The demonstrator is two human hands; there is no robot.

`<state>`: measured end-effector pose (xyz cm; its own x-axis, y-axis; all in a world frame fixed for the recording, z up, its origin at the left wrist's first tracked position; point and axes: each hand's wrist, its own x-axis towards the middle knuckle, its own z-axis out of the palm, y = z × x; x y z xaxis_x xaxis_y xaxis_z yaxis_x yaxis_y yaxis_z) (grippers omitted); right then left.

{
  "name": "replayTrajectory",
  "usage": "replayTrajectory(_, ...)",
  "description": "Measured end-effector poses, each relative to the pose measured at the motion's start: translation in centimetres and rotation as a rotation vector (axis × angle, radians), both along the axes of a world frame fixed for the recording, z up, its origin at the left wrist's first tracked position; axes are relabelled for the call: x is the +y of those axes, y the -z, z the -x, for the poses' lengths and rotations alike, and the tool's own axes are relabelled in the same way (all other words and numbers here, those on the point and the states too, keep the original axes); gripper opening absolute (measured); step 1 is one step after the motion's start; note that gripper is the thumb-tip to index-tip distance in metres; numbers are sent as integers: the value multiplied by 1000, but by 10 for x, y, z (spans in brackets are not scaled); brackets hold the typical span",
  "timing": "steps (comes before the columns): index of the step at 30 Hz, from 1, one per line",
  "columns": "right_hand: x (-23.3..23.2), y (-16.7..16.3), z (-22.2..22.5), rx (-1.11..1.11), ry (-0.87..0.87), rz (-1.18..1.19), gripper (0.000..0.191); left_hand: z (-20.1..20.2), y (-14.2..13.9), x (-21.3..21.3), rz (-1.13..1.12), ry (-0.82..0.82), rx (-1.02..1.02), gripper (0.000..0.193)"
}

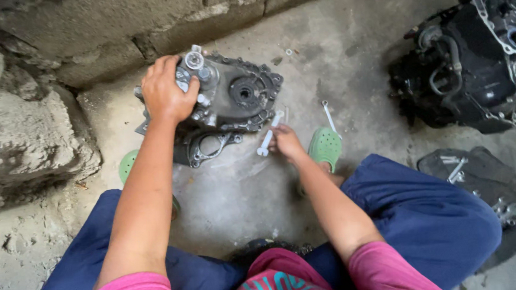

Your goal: The person sits on the floor and uses a wrench to loosen and remove bolts from a metallic engine casing. They hold the casing steady with one hand while turning the wrench with the other, placing removed bolts on the floor.

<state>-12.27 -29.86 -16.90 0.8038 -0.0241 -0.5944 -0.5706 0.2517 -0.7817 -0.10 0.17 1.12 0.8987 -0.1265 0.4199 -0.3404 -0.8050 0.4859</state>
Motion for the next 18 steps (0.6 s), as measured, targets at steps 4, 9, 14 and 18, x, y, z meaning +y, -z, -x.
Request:
replayTrajectory(4,22,-13,-2,118,4,-77,16,0,1,0,-2,-8,-5,51)
replayTrajectory(9,33,-29,-5,155,43,-160,18,-1,1,-1,-3,1,-4,52)
replayTrajectory(14,32,-15,-5,174,65,-177,18,0,3,0,9,3,-16,51)
replayTrajectory(18,24,-10,-9,192,70,-241,18,0,4,1,7,-6,-7,50)
